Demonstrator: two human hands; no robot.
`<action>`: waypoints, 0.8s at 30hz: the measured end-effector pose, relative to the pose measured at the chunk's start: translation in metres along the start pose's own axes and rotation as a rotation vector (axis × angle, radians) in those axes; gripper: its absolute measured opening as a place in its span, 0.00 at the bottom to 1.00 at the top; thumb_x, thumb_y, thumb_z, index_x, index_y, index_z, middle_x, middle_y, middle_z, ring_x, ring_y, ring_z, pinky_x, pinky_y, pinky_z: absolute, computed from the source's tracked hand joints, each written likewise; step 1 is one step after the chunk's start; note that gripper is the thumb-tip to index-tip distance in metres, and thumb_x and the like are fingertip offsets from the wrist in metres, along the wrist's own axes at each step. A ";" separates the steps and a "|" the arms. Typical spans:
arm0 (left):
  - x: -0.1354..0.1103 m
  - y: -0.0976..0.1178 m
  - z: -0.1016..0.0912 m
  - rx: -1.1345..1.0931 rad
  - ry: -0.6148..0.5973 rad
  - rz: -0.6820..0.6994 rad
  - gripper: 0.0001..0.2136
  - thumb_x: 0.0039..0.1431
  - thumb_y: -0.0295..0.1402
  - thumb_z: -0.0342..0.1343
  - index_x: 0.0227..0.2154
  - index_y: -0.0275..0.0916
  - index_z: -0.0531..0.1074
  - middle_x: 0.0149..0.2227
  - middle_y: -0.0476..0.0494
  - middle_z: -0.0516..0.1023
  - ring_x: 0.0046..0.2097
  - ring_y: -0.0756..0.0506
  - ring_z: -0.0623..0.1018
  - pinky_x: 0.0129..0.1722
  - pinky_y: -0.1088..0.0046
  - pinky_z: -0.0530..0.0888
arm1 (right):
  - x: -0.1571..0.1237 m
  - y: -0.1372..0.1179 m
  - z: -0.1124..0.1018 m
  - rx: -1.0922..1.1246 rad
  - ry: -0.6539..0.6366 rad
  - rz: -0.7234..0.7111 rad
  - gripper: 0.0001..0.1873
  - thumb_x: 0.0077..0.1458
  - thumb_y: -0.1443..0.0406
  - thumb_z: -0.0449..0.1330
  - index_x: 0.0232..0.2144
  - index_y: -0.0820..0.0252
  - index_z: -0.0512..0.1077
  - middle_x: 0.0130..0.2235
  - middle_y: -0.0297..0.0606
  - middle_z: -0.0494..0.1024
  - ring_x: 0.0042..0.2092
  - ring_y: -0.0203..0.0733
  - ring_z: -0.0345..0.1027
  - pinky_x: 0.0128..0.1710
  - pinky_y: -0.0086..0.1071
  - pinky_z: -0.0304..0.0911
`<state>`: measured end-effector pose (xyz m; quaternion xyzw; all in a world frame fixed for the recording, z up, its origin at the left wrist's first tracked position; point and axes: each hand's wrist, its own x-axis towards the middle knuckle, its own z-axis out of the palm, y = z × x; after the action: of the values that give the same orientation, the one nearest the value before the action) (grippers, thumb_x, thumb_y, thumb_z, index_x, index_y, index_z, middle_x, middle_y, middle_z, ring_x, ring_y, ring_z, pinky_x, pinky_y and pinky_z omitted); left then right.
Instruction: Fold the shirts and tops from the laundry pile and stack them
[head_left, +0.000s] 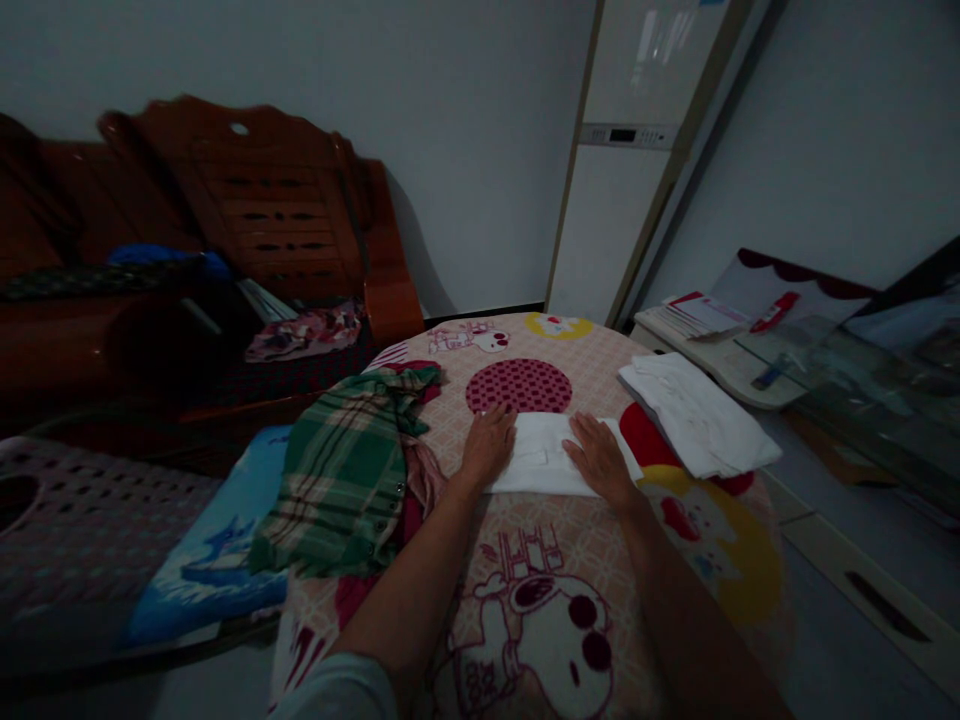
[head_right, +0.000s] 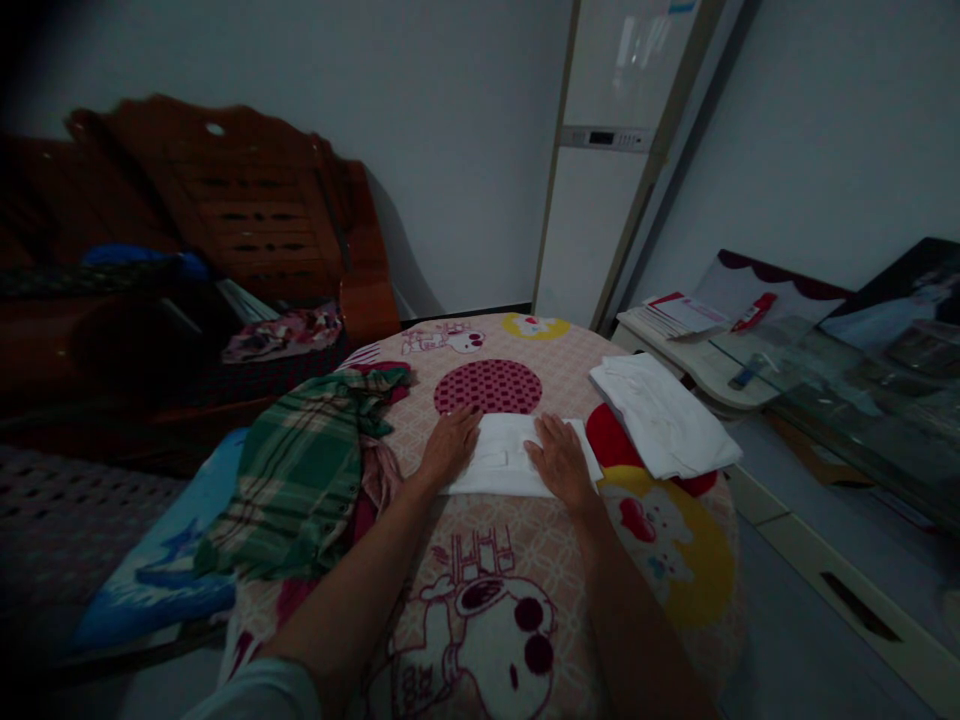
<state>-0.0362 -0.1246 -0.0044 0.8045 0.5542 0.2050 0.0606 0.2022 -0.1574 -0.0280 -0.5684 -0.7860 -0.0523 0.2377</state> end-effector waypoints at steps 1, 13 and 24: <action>0.000 0.000 0.001 -0.003 0.002 -0.001 0.19 0.67 0.32 0.45 0.58 0.38 0.68 0.63 0.36 0.67 0.65 0.39 0.64 0.65 0.52 0.59 | 0.000 0.000 0.000 0.000 -0.006 0.000 0.27 0.66 0.55 0.45 0.62 0.60 0.63 0.62 0.50 0.66 0.65 0.53 0.55 0.64 0.52 0.50; 0.000 -0.004 0.006 -0.027 0.063 -0.010 0.19 0.66 0.33 0.47 0.57 0.35 0.69 0.64 0.31 0.64 0.65 0.36 0.64 0.64 0.53 0.61 | 0.000 -0.001 -0.001 -0.009 -0.008 0.012 0.32 0.67 0.53 0.43 0.66 0.65 0.56 0.66 0.52 0.60 0.67 0.53 0.50 0.65 0.50 0.49; 0.000 -0.006 0.009 -0.060 0.113 0.002 0.23 0.64 0.32 0.49 0.62 0.36 0.62 0.67 0.32 0.58 0.66 0.37 0.61 0.64 0.54 0.61 | 0.000 -0.001 -0.002 -0.043 -0.019 0.004 0.30 0.67 0.54 0.44 0.63 0.65 0.61 0.64 0.51 0.64 0.66 0.53 0.53 0.65 0.49 0.49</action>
<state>-0.0381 -0.1211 -0.0143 0.7901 0.5495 0.2665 0.0530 0.2021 -0.1581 -0.0264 -0.5756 -0.7856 -0.0635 0.2181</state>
